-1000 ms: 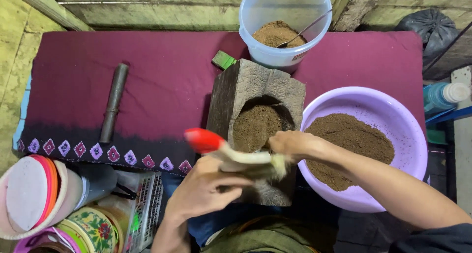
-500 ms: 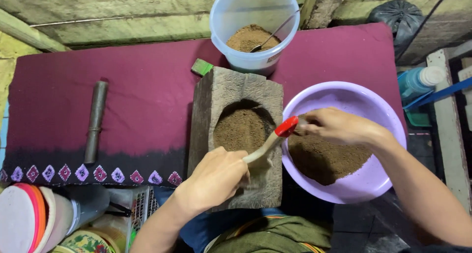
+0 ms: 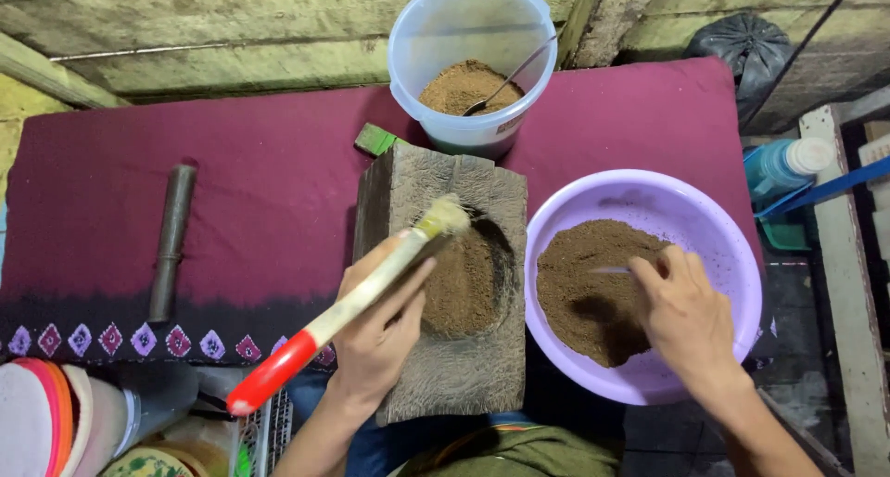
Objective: The person fills a hollowed-out block with soil by hand and using a small spoon, while cleaning the block with a brush.
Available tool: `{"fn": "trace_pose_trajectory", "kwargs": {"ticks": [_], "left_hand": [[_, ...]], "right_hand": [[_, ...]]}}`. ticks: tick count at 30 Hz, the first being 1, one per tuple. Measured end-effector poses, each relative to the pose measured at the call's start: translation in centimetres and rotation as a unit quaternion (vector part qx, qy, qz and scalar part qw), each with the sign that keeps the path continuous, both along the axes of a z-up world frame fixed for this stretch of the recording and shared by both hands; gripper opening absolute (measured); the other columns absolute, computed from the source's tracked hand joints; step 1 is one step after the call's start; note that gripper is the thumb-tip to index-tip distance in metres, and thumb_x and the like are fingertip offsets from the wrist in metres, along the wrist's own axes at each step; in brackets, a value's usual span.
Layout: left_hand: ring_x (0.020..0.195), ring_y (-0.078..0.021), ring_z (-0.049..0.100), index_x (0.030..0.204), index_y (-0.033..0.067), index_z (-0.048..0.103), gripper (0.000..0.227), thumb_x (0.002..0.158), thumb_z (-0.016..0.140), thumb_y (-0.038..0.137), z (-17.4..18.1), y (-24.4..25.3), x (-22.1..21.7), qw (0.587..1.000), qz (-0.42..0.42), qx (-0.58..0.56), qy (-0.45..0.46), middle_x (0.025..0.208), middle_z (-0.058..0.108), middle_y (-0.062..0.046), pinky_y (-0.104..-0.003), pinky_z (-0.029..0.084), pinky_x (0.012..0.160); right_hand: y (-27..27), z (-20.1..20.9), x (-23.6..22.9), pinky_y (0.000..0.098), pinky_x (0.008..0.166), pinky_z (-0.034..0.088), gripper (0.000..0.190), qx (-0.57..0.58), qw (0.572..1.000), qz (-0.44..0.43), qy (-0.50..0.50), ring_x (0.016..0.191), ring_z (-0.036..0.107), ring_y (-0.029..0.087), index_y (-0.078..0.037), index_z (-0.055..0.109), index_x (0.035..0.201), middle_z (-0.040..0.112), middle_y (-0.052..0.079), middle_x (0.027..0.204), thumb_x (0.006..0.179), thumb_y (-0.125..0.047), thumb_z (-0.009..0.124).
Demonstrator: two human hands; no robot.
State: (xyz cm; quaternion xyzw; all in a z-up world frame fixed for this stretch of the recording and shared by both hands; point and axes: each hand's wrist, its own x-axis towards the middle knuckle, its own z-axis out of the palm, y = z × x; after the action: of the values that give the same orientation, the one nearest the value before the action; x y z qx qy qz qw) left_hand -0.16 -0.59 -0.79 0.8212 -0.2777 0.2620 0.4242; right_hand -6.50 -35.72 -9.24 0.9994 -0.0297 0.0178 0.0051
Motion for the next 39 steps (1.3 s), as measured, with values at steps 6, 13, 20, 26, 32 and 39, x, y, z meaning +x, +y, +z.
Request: {"fn": "trace_pose_trajectory", "kwargs": {"ticks": [6,13,20,26,32,39], "left_hand": [[0.125,-0.0316,0.065,0.119,0.0017,0.073,0.024,0.1,0.064,-0.009,1.2,0.1,-0.6,0.997,0.058,-0.044,0.01,0.144,0.051,-0.019,-0.042,0.052,0.119],[0.116,-0.0358,0.063,0.127,0.0056,0.07,0.031,0.1,0.066,-0.009,0.4,1.1,-0.3,0.977,0.181,0.102,-0.046,0.137,0.061,-0.02,-0.045,0.054,0.103],[0.114,-0.0408,0.069,0.117,0.0006,0.075,0.026,0.091,0.077,0.005,0.8,0.4,0.5,0.98,0.184,0.043,-0.062,0.119,0.07,-0.025,-0.047,0.055,0.096],[0.114,-0.0424,0.068,0.117,-0.0002,0.074,0.029,0.089,0.079,0.005,0.6,0.5,0.6,0.983,0.177,0.019,-0.053,0.117,0.07,-0.027,-0.048,0.056,0.096],[0.112,-0.0379,0.069,0.117,0.0052,0.077,0.03,0.087,0.081,0.007,0.3,0.8,0.4,0.979,0.198,0.023,-0.046,0.108,0.073,-0.021,-0.045,0.057,0.095],[0.104,-0.0349,0.071,0.108,0.0132,0.082,0.024,0.084,0.083,0.012,-4.2,1.8,0.6,0.976,0.214,0.028,-0.033,0.095,0.075,-0.016,-0.043,0.055,0.096]], "right_hand": [[7.7,5.0,4.2,0.0468,0.039,0.051,0.026,0.108,0.991,0.061,-0.044,0.089,0.063,0.026,-0.029,0.06,0.117,0.057,-0.001,0.107,0.094,-0.017,0.057],[12.7,1.7,8.9,0.0247,0.034,0.049,0.036,-0.085,0.956,0.215,-0.182,0.072,0.061,0.014,-0.02,0.055,0.126,0.058,0.005,0.105,0.093,-0.004,0.055],[13.4,0.7,4.2,0.0281,0.055,0.049,0.032,-0.094,0.945,0.242,-0.197,0.082,0.058,0.021,-0.014,0.067,0.118,0.054,0.007,0.101,0.09,-0.008,0.054],[13.0,2.3,2.4,0.0316,0.053,0.056,0.034,0.023,0.977,0.182,-0.107,0.077,0.063,0.022,-0.016,0.067,0.12,0.053,0.006,0.097,0.092,-0.006,0.053],[15.2,2.3,7.5,0.0431,0.05,0.061,0.024,0.113,0.973,0.144,-0.138,0.073,0.067,0.026,-0.015,0.064,0.12,0.047,0.006,0.097,0.098,-0.008,0.056],[15.9,-1.7,9.2,0.0317,0.05,0.062,0.03,-0.088,0.972,0.165,-0.142,0.078,0.067,0.016,-0.02,0.056,0.12,0.046,-0.001,0.1,0.092,-0.013,0.057]]}}
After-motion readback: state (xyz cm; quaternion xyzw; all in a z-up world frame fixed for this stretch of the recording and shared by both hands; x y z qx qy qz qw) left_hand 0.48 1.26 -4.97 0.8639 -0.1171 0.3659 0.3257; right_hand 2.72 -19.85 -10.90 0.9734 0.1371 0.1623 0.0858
